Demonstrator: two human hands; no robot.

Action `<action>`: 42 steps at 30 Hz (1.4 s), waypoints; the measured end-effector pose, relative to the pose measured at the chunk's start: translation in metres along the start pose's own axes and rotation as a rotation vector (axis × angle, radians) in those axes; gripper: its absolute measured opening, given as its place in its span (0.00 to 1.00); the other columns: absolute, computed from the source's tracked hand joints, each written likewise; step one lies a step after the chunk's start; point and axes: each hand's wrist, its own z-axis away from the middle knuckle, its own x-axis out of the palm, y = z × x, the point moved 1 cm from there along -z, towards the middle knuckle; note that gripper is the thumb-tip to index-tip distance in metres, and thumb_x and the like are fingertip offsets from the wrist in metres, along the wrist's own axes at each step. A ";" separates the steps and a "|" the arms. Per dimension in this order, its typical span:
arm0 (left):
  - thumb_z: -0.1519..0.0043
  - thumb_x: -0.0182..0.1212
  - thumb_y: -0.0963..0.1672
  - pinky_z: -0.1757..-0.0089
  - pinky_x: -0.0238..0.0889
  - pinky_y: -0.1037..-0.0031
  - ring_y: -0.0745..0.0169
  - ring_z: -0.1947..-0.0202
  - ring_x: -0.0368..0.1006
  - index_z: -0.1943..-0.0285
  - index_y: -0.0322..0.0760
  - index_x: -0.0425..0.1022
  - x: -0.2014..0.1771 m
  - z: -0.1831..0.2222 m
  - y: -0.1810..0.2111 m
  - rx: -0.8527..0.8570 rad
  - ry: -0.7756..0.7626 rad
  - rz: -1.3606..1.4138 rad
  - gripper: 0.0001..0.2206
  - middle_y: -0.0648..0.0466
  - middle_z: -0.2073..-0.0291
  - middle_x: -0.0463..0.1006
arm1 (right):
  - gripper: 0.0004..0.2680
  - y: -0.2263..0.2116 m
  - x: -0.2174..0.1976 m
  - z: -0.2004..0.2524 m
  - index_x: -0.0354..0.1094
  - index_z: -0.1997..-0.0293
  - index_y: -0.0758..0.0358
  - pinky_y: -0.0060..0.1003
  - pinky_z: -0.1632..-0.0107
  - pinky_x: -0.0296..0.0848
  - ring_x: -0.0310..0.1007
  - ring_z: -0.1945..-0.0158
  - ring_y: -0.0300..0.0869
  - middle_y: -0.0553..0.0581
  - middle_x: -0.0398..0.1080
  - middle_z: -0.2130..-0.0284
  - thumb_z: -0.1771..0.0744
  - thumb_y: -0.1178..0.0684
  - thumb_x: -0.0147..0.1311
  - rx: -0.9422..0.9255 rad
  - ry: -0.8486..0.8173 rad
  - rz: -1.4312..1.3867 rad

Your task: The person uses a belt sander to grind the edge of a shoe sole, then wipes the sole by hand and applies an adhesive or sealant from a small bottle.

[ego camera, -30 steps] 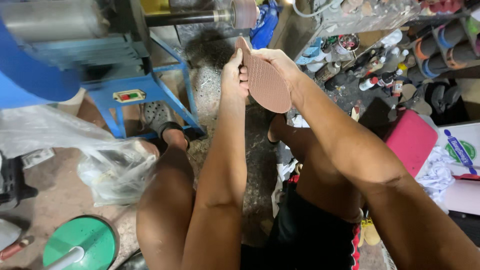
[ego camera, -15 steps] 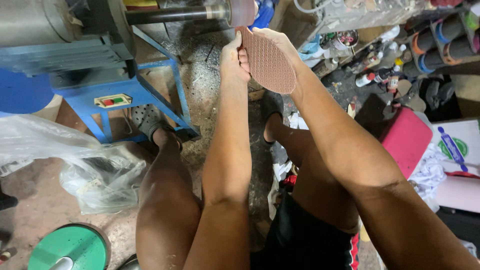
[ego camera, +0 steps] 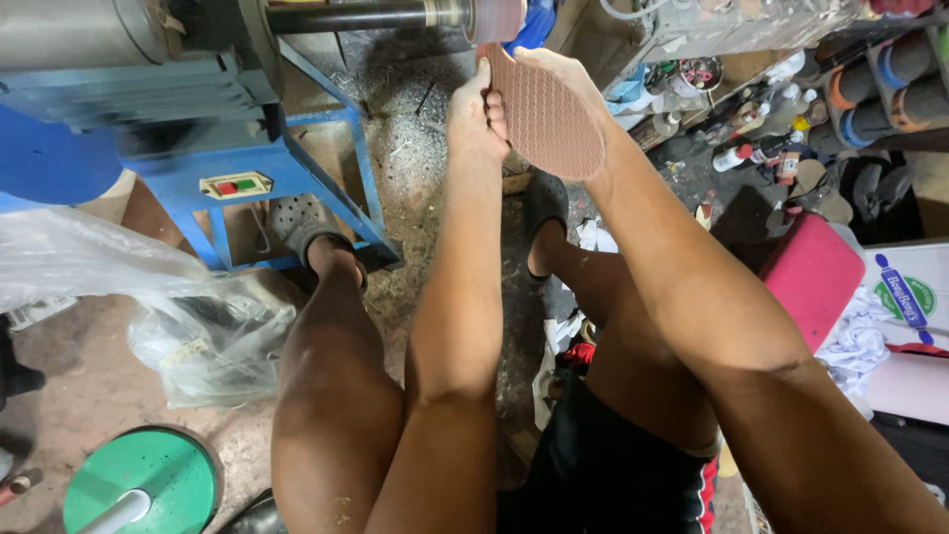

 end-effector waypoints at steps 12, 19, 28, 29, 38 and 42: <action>0.37 0.60 0.49 0.88 0.44 0.80 0.76 0.90 0.54 0.59 0.44 0.76 0.018 0.096 0.004 0.133 -0.131 -0.097 0.07 0.63 0.84 0.65 | 0.15 0.007 0.007 0.035 0.72 0.51 0.71 0.48 0.49 0.77 0.78 0.59 0.52 0.66 0.77 0.61 0.32 0.47 0.49 0.079 0.112 0.129; 0.31 0.62 0.45 0.78 0.58 0.70 0.63 0.79 0.65 0.50 0.34 0.74 0.042 0.179 0.034 0.553 -0.504 -0.446 0.09 0.52 0.72 0.74 | 0.19 0.001 -0.018 0.053 0.65 0.39 0.80 0.53 0.38 0.73 0.77 0.48 0.60 0.75 0.72 0.49 0.31 0.51 0.44 0.059 -0.308 0.122; 0.25 0.47 0.51 0.71 0.66 0.66 0.58 0.74 0.69 0.54 0.28 0.74 0.070 0.237 0.054 0.484 -0.396 -0.440 0.20 0.44 0.66 0.77 | 0.19 0.005 0.008 0.075 0.66 0.41 0.82 0.56 0.40 0.74 0.78 0.51 0.64 0.77 0.74 0.52 0.33 0.51 0.46 0.022 -0.391 -0.014; 0.26 0.48 0.51 0.75 0.63 0.67 0.59 0.76 0.69 0.55 0.29 0.73 0.068 0.239 0.053 0.467 -0.382 -0.427 0.19 0.46 0.69 0.76 | 0.20 0.007 0.011 0.075 0.66 0.43 0.83 0.56 0.40 0.74 0.78 0.51 0.64 0.77 0.74 0.52 0.33 0.51 0.46 0.033 -0.386 -0.028; 0.28 0.53 0.48 0.84 0.55 0.74 0.68 0.82 0.65 0.50 0.34 0.73 0.076 0.254 0.043 0.505 -0.380 -0.549 0.13 0.54 0.75 0.72 | 0.19 0.017 0.026 0.086 0.67 0.41 0.76 0.58 0.42 0.74 0.78 0.53 0.61 0.73 0.74 0.55 0.30 0.46 0.46 0.015 -0.463 -0.082; 0.31 0.54 0.51 0.87 0.51 0.78 0.73 0.88 0.58 0.52 0.40 0.74 0.077 0.245 0.036 0.409 -0.259 -0.506 0.13 0.60 0.81 0.66 | 0.17 0.018 0.025 0.089 0.68 0.41 0.76 0.59 0.44 0.76 0.78 0.54 0.57 0.71 0.74 0.54 0.28 0.47 0.48 -0.008 -0.433 -0.060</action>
